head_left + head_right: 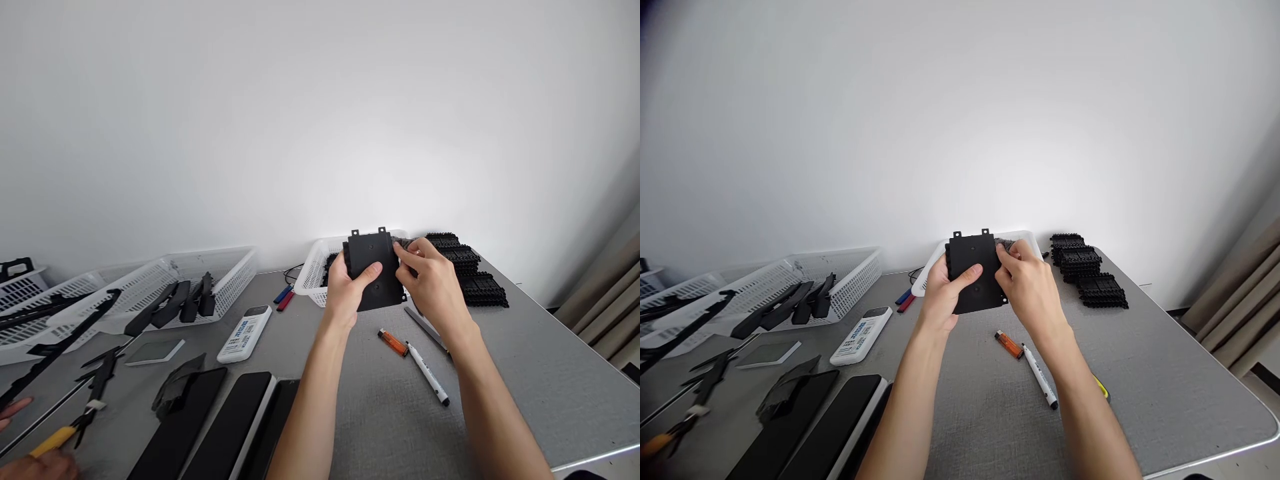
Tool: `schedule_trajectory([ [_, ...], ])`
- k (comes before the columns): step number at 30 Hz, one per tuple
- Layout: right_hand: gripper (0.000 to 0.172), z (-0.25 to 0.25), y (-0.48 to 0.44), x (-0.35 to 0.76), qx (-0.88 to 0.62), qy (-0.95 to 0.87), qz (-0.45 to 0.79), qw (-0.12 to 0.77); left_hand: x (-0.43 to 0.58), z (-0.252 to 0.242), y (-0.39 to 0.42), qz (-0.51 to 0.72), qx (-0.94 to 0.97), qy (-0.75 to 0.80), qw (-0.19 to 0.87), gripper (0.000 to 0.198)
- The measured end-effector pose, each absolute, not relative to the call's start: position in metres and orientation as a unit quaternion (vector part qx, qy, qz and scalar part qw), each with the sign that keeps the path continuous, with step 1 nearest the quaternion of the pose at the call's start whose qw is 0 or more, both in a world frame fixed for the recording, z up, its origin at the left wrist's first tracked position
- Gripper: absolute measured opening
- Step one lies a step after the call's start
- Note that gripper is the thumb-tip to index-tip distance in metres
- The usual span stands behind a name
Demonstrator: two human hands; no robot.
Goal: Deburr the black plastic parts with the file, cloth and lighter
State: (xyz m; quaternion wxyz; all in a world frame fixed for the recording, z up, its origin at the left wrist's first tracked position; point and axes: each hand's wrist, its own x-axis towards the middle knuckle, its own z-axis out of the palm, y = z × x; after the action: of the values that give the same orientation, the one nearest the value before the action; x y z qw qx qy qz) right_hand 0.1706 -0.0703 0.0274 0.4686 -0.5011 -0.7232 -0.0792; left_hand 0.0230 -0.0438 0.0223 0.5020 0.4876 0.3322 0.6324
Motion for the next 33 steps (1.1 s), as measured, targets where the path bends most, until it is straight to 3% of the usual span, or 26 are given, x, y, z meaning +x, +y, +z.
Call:
schedule_trajectory([
  [6,0.039,0.036,-0.085,0.171,-0.492,-0.777,-0.021,0.391,0.019,0.020,-0.039,0.688,0.437,0.334,0.474,0.052],
  [15,0.031,0.036,-0.089,0.174,-0.463,-0.816,-0.048,0.342,0.009,0.021,-0.034,0.700,0.413,0.342,0.471,0.053],
  [20,0.027,0.034,-0.081,0.176,-0.453,-0.792,-0.058,0.404,0.011,0.022,-0.039,0.663,0.452,0.316,0.507,0.052],
  [27,0.030,0.033,-0.075,0.182,-0.468,-0.641,-0.090,0.602,0.014,0.025,-0.045,0.636,0.489,0.311,0.510,0.051],
  [33,0.037,0.027,-0.066,0.174,-0.454,-0.705,-0.105,0.534,0.018,0.029,-0.051,0.619,0.511,0.315,0.507,0.048],
])
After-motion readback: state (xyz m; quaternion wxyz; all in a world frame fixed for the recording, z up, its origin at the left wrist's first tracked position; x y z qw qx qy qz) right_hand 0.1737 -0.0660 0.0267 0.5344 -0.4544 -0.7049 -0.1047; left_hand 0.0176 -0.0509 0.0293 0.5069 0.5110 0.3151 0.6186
